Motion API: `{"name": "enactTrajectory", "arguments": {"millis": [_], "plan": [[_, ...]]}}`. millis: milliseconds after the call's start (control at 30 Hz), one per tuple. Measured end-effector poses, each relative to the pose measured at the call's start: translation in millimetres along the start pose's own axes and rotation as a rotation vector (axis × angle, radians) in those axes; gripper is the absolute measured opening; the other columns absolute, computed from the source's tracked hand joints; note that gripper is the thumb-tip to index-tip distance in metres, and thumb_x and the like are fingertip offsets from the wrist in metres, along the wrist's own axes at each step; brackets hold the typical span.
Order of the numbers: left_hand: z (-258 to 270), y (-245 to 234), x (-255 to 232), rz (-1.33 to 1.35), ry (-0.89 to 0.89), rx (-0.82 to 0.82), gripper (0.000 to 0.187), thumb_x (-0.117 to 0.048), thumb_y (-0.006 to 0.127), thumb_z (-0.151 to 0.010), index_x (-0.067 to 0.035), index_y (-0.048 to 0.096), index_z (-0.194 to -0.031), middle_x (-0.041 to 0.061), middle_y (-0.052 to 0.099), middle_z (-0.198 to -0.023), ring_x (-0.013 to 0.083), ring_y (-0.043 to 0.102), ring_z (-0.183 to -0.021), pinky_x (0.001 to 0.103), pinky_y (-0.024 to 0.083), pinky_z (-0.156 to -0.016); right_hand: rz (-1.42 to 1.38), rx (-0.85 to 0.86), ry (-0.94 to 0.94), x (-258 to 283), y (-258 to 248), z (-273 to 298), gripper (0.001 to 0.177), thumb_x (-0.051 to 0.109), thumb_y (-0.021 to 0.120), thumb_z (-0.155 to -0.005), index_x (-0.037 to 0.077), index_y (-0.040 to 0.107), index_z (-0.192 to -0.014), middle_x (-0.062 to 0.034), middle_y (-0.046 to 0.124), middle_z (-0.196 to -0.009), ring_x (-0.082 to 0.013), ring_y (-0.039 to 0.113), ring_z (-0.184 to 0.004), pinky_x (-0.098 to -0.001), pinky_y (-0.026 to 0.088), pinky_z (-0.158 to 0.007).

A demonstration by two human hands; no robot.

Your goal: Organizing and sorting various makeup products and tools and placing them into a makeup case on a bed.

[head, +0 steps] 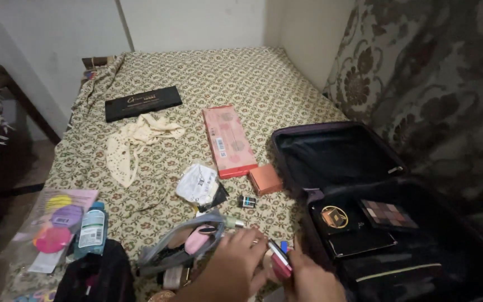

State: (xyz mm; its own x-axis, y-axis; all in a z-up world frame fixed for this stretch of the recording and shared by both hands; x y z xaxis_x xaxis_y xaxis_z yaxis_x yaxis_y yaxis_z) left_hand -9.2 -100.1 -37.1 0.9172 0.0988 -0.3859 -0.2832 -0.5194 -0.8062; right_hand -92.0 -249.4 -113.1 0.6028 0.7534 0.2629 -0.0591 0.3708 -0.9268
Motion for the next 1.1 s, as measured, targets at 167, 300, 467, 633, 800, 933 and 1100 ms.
{"name": "enactTrajectory", "arguments": {"millis": [167, 300, 467, 633, 800, 933, 1100], "plan": [[13, 34, 16, 0.113, -0.095, 0.09, 0.056, -0.028, 0.078, -0.081, 0.002, 0.059, -0.125, 0.02, 0.056, -0.127, 0.0384, 0.05, -0.126, 0.053, 0.039, -0.102, 0.052, 0.072, -0.008, 5, 8, 2, 0.071, 0.03, 0.073, -0.083, 0.023, 0.041, -0.146, -0.0077, 0.057, -0.141, -0.0369, 0.069, -0.111, -0.0496, 0.056, -0.096], [23, 57, 31, 0.118, -0.22, 0.134, 0.065, -0.029, 0.077, -0.077, -0.002, 0.058, -0.133, 0.018, 0.057, -0.127, 0.0381, 0.051, -0.123, 0.053, 0.04, -0.102, 0.217, 0.198, 0.002, -4, 36, -3, 0.066, 0.023, 0.061, -0.09, 0.027, 0.034, -0.149, -0.0138, 0.038, -0.157, -0.0412, 0.07, -0.109, -0.0524, 0.057, -0.094], [26, 66, 31, 0.091, -0.249, 0.196, 0.071, -0.024, 0.075, -0.078, -0.004, 0.053, -0.142, 0.021, 0.054, -0.135, 0.041, 0.049, -0.127, 0.056, 0.04, -0.102, 0.331, 0.165, -0.011, -22, 96, -20, 0.053, 0.027, 0.05, -0.099, 0.034, 0.034, -0.15, -0.0126, 0.047, -0.15, -0.0372, 0.071, -0.109, -0.0518, 0.061, -0.088], [32, 77, 42, 0.082, -0.289, 0.213, 0.072, -0.023, 0.076, -0.074, -0.009, 0.053, -0.141, 0.019, 0.054, -0.142, 0.0393, 0.047, -0.133, 0.058, 0.035, -0.105, 0.158, -0.004, -0.383, 3, 90, -22, 0.078, 0.031, 0.077, -0.076, 0.018, 0.035, -0.14, -0.0266, 0.051, -0.139, -0.0437, 0.062, -0.117, -0.0563, 0.048, -0.098], [49, 87, 74, 0.321, -0.58, 0.237, 0.084, -0.032, 0.074, -0.081, -0.016, 0.035, -0.154, 0.009, 0.069, -0.126, 0.0323, 0.057, -0.126, 0.053, 0.033, -0.114, -0.473, 0.078, -0.101, -7, 39, -16, 0.071, 0.022, 0.074, -0.084, 0.029, 0.044, -0.148, -0.0133, 0.074, -0.117, -0.0288, 0.074, -0.115, -0.0385, 0.056, -0.098], [50, 97, 78, 0.429, -0.592, 0.168, 0.089, -0.029, 0.075, -0.08, -0.014, 0.03, -0.155, 0.004, 0.075, -0.12, 0.0291, 0.06, -0.126, 0.057, 0.016, -0.12, -0.413, -0.015, 0.073, -31, -3, -21, 0.059, 0.03, 0.07, -0.095, 0.025, 0.042, -0.147, -0.0201, 0.077, -0.107, -0.0364, 0.074, -0.107, -0.0445, 0.057, -0.091], [31, 75, 54, 0.276, -0.806, 0.19, 0.073, -0.038, 0.081, -0.081, -0.021, 0.048, -0.144, 0.001, 0.075, -0.111, 0.0249, 0.056, -0.126, 0.052, 0.017, -0.121, -1.092, -0.17, 0.097, -55, -49, -24, 0.054, 0.012, 0.068, -0.09, 0.019, 0.048, -0.139, -0.0047, 0.08, -0.112, -0.019, 0.052, -0.048, -0.0374, 0.044, -0.044]]}}
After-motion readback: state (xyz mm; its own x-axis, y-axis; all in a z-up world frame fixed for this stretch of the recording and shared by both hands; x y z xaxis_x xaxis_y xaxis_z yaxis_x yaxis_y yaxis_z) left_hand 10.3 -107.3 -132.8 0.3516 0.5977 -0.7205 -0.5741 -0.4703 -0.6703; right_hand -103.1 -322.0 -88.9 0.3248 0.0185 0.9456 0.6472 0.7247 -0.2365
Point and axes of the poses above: each hand's wrist, its own z-axis away from the middle knuckle, its own y-axis out of the palm, x = y × z, the point moved 9 cm from there along -z, towards the middle knuckle
